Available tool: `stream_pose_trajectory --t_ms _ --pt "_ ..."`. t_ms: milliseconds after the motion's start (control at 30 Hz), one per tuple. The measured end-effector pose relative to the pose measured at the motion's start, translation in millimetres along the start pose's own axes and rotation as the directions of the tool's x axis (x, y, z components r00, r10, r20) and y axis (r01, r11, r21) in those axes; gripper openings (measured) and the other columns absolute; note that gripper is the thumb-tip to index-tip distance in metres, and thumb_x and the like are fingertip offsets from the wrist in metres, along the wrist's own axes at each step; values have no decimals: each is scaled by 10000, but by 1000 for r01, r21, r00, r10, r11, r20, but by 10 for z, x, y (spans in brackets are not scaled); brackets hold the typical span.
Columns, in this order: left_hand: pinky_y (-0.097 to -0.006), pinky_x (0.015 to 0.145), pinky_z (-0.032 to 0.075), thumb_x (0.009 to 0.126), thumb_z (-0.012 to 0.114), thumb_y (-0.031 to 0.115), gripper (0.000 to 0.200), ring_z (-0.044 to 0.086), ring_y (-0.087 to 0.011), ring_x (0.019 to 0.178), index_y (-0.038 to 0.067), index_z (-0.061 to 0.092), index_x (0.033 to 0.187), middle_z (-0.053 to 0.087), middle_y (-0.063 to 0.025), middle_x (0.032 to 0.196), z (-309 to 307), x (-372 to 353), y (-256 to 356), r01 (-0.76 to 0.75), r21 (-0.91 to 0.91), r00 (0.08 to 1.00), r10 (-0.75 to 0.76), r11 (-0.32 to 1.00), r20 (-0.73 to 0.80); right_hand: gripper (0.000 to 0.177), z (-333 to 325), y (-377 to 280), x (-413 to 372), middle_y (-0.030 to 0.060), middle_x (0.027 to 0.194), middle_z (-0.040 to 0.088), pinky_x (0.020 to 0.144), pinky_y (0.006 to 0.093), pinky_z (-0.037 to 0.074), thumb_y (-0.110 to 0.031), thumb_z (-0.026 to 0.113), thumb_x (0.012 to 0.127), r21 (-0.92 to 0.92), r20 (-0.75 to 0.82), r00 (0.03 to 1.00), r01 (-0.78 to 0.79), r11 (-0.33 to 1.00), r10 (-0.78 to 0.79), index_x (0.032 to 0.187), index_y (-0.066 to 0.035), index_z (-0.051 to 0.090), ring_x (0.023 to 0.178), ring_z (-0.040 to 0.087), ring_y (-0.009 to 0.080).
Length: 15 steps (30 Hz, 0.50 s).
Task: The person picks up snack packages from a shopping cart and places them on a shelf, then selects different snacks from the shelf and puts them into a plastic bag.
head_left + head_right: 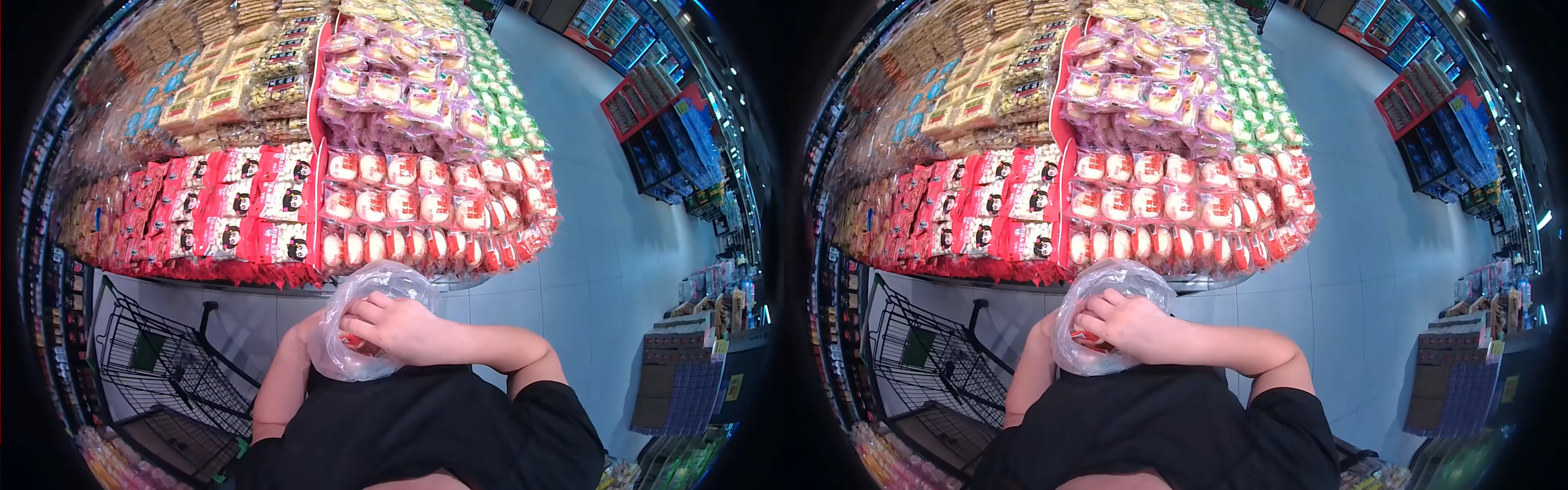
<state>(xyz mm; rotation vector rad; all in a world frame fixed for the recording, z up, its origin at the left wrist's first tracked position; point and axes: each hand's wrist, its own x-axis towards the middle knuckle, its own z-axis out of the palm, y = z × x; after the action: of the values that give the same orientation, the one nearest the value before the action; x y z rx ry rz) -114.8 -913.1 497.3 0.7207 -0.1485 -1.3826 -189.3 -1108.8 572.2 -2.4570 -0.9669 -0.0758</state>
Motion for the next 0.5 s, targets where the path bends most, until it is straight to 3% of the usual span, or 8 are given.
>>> stream_pose_trajectory --t_ms 133,233,300,333,367,433,500 --pt "-356 951 553 936 669 157 407 648 -198 1118 17 580 1307 636 -118 1262 33 22 74 -37 41 999 36 998 19 531 -177 62 -7 80 1187 622 757 353 562 -123 741 689 7 -7 1000 21 1000 -21 1203 -108 609 978 612 273" --pt "-359 948 554 955 652 175 381 650 -199 1116 20 591 1298 641 -119 1257 30 -18 22 -66 49 998 65 997 24 527 -535 166 -61 91 1166 640 779 326 559 -103 782 682 142 -61 996 66 988 -58 1180 -67 616 946 634 263" --pt "-359 952 554 965 642 194 398 653 -204 1118 15 575 1314 633 -125 1279 3 -44 5 -24 -50 999 26 998 26 502 -575 307 -114 84 1184 639 828 324 557 -80 786 758 405 -288 956 66 912 59 1208 -38 568 939 643 247" --pt "-358 952 555 970 638 207 417 655 -203 1116 10 561 1329 630 -130 1284 50 -23 19 -2 -62 1000 1 998 -22 470 -471 338 -132 83 1178 636 842 313 547 -92 775 812 694 -302 914 15 720 272 1220 -32 548 952 645 214" --pt "-357 952 557 975 633 220 437 657 -203 1114 4 547 1344 627 -136 1290 72 -7 28 22 -73 997 -27 997 -67 441 -366 365 -159 81 1171 632 856 303 536 -105 763 866 899 -239 848 10 437 473 1231 -25 528 966 646 181" --pt "-346 956 556 980 629 231 471 660 -201 1113 -3 518 1374 621 -140 1296 10 -15 18 57 -145 995 -69 988 -78 419 -346 460 -139 80 1171 621 790 299 570 -79 718 913 933 -216 817 13 359 534 1259 -43 484 979 648 143" --pt "-338 942 563 986 623 233 473 663 -200 1104 -12 514 1376 622 -146 1289 -9 -26 16 70 -122 994 -80 990 -78 408 -301 534 -122 86 1176 619 678 288 595 -42 693 919 998 -63 744 46 43 665 1257 -52 465 908 677 160"
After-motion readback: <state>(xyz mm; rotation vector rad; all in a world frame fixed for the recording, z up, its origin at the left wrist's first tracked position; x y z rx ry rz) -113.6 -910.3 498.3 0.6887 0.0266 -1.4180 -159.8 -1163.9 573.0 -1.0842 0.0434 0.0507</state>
